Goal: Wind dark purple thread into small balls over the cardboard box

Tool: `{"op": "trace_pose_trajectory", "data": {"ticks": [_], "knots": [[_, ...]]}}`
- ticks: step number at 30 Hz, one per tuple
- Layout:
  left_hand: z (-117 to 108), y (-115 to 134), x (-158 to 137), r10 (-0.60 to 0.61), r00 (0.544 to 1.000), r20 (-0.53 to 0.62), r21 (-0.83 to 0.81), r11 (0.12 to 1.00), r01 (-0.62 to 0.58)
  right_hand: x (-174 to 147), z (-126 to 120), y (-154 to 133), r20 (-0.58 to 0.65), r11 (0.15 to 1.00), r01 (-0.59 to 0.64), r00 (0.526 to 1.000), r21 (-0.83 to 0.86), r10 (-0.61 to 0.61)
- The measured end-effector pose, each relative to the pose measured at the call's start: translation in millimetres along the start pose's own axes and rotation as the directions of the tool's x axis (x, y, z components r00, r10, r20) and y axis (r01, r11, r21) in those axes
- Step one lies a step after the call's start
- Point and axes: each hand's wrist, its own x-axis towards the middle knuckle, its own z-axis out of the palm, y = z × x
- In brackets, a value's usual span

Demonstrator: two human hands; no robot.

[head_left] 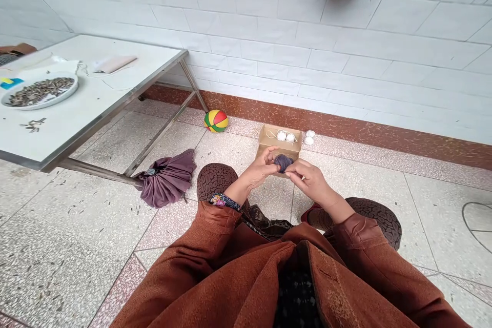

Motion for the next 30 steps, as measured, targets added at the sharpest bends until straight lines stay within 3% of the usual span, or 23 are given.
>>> {"op": "trace_pose_trajectory", "data": {"ticks": [5, 10, 14, 17, 21, 25, 30], "knots": [[-2.7, 4.0, 13.6, -0.055, 0.979, 0.196, 0.064, 0.997, 0.043, 24.2, -7.6, 31.9, -0.111, 0.996, -0.081, 0.990, 0.024, 0.083], [4.5, 6.1, 23.6, -0.068, 0.958, 0.279, -0.076, 0.993, 0.093, 36.2, -2.5, 62.2, -0.141, 0.984, -0.162, 0.975, 0.079, 0.171], [7.8, 17.7, 29.4, 0.064, 0.987, 0.145, -0.216, 0.976, -0.031, 31.9, 3.8, 84.9, -0.155, 0.974, -0.214, 0.962, 0.079, 0.224], [2.1, 24.7, 35.1, 0.133, 0.991, -0.023, -0.264, 0.955, -0.135, 24.4, 15.3, 96.8, -0.054, 0.986, -0.156, 0.986, 0.062, 0.159], [-12.3, 25.0, 47.3, 0.091, 0.975, -0.203, -0.277, 0.950, -0.147, 19.4, 31.7, 94.3, 0.107, 0.999, -0.025, 0.994, 0.039, 0.021], [-25.0, 24.5, 70.6, 0.056, 0.952, -0.299, -0.147, 0.984, -0.105, 35.7, 28.5, 79.4, 0.176, 0.996, 0.070, 0.981, 0.058, -0.079], [-35.6, 28.6, 113.0, 0.096, 0.964, -0.250, 0.097, 0.993, -0.073, 84.8, -1.5, 82.6, 0.073, 0.990, 0.101, 0.991, 0.099, -0.109]]}}
